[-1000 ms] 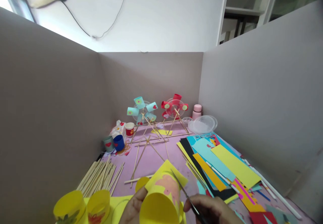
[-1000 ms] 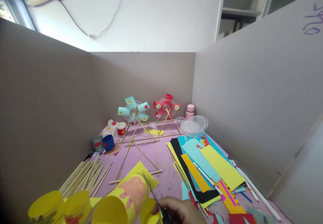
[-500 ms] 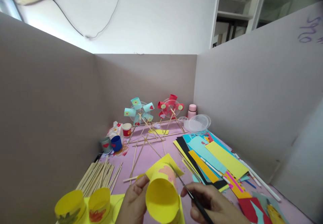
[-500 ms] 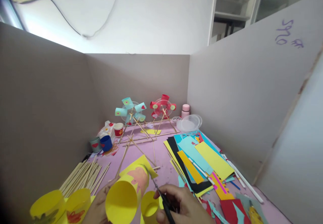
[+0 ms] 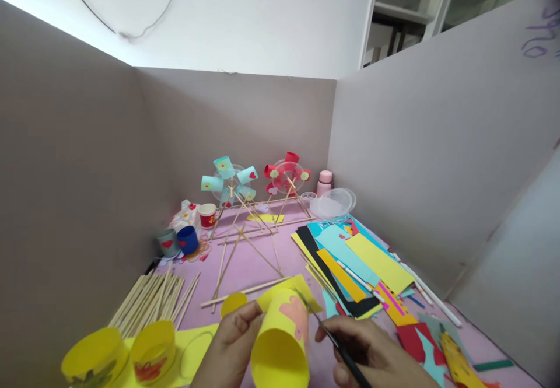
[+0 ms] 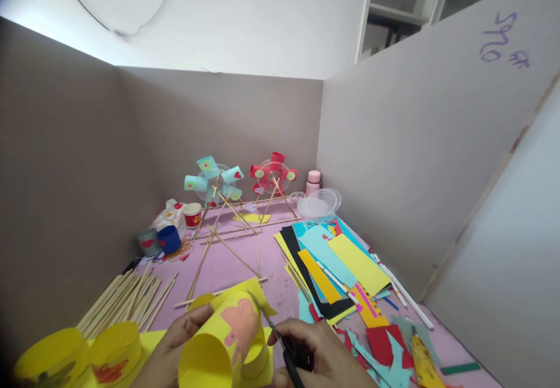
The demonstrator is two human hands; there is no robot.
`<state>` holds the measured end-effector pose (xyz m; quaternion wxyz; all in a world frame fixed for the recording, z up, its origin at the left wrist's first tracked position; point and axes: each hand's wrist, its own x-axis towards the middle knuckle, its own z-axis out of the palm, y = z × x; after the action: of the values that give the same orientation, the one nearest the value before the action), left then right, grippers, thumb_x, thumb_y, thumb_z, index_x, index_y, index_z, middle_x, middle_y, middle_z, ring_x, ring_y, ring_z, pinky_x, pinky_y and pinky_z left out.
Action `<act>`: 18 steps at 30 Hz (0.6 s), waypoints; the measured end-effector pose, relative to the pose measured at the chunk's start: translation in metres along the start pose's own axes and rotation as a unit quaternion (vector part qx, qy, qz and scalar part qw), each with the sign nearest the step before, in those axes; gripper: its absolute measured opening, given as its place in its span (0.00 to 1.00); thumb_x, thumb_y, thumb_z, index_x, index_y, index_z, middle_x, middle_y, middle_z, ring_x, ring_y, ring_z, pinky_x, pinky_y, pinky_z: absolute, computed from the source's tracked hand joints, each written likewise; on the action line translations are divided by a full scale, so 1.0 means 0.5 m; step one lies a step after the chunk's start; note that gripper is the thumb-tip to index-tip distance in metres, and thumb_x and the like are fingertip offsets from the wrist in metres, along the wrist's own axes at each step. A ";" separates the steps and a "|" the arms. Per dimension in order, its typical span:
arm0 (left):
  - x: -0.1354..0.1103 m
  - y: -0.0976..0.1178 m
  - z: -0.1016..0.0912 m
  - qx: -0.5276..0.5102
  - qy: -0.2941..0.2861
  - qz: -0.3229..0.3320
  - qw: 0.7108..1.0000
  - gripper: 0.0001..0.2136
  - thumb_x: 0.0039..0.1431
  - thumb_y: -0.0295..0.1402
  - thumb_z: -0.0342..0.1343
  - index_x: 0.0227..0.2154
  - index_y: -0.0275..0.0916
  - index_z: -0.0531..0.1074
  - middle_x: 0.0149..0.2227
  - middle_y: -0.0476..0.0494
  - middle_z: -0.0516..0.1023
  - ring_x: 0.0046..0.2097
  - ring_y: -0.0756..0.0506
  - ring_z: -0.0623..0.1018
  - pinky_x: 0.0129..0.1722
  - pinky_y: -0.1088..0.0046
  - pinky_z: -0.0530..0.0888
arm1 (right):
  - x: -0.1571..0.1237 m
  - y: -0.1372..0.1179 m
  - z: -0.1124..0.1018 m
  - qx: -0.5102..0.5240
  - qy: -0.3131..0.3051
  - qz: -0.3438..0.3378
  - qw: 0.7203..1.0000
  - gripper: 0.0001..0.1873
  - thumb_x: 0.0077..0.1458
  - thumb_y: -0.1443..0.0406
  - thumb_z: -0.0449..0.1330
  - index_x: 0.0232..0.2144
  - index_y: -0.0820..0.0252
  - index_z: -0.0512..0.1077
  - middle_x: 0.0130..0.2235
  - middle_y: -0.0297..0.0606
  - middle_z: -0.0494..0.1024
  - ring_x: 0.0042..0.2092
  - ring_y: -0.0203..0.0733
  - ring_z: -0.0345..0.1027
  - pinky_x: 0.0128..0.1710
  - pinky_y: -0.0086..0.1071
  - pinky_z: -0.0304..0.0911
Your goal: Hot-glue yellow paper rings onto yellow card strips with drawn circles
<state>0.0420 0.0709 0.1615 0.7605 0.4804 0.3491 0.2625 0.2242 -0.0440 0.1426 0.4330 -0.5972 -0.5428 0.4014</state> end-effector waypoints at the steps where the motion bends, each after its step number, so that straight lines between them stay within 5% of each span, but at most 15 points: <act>1: 0.002 0.000 -0.002 -0.007 -0.004 0.000 1.000 0.18 0.41 0.40 0.66 0.37 0.40 0.77 0.27 0.46 0.80 0.32 0.43 0.77 0.33 0.71 0.70 | 0.003 0.006 -0.001 0.002 -0.005 0.001 1.000 0.24 0.44 0.48 0.62 0.39 0.56 0.75 0.24 0.28 0.60 0.26 0.34 0.51 0.25 0.24 0.54; 6: 0.008 -0.003 -0.006 -0.003 -0.032 0.013 0.999 0.22 0.44 0.43 0.64 0.42 0.39 0.76 0.28 0.44 0.80 0.33 0.42 0.77 0.34 0.70 0.70 | 0.013 0.036 0.002 0.033 -0.033 0.009 0.999 0.23 0.44 0.50 0.62 0.40 0.56 0.74 0.24 0.29 0.60 0.26 0.34 0.51 0.25 0.25 0.52; 11: 0.016 -0.012 -0.006 -0.039 -0.035 0.002 0.999 0.22 0.46 0.40 0.63 0.46 0.39 0.73 0.28 0.44 0.79 0.31 0.43 0.77 0.33 0.69 0.71 | 0.016 0.036 0.002 0.010 0.005 0.040 0.999 0.27 0.40 0.44 0.61 0.37 0.56 0.76 0.21 0.28 0.56 0.25 0.36 0.50 0.25 0.28 0.56; 18: 0.029 -0.018 -0.015 -0.042 0.005 0.026 0.999 0.12 0.44 0.38 0.65 0.32 0.40 0.77 0.22 0.50 0.77 0.22 0.50 0.73 0.30 0.74 0.69 | 0.008 0.037 -0.004 -0.036 0.044 0.001 0.998 0.26 0.42 0.43 0.61 0.36 0.54 0.78 0.22 0.32 0.66 0.25 0.36 0.58 0.24 0.26 0.60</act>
<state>0.0454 0.0819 0.1469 0.7715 0.4551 0.3291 0.2990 0.2323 -0.0406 0.1255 0.4344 -0.6303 -0.5366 0.3549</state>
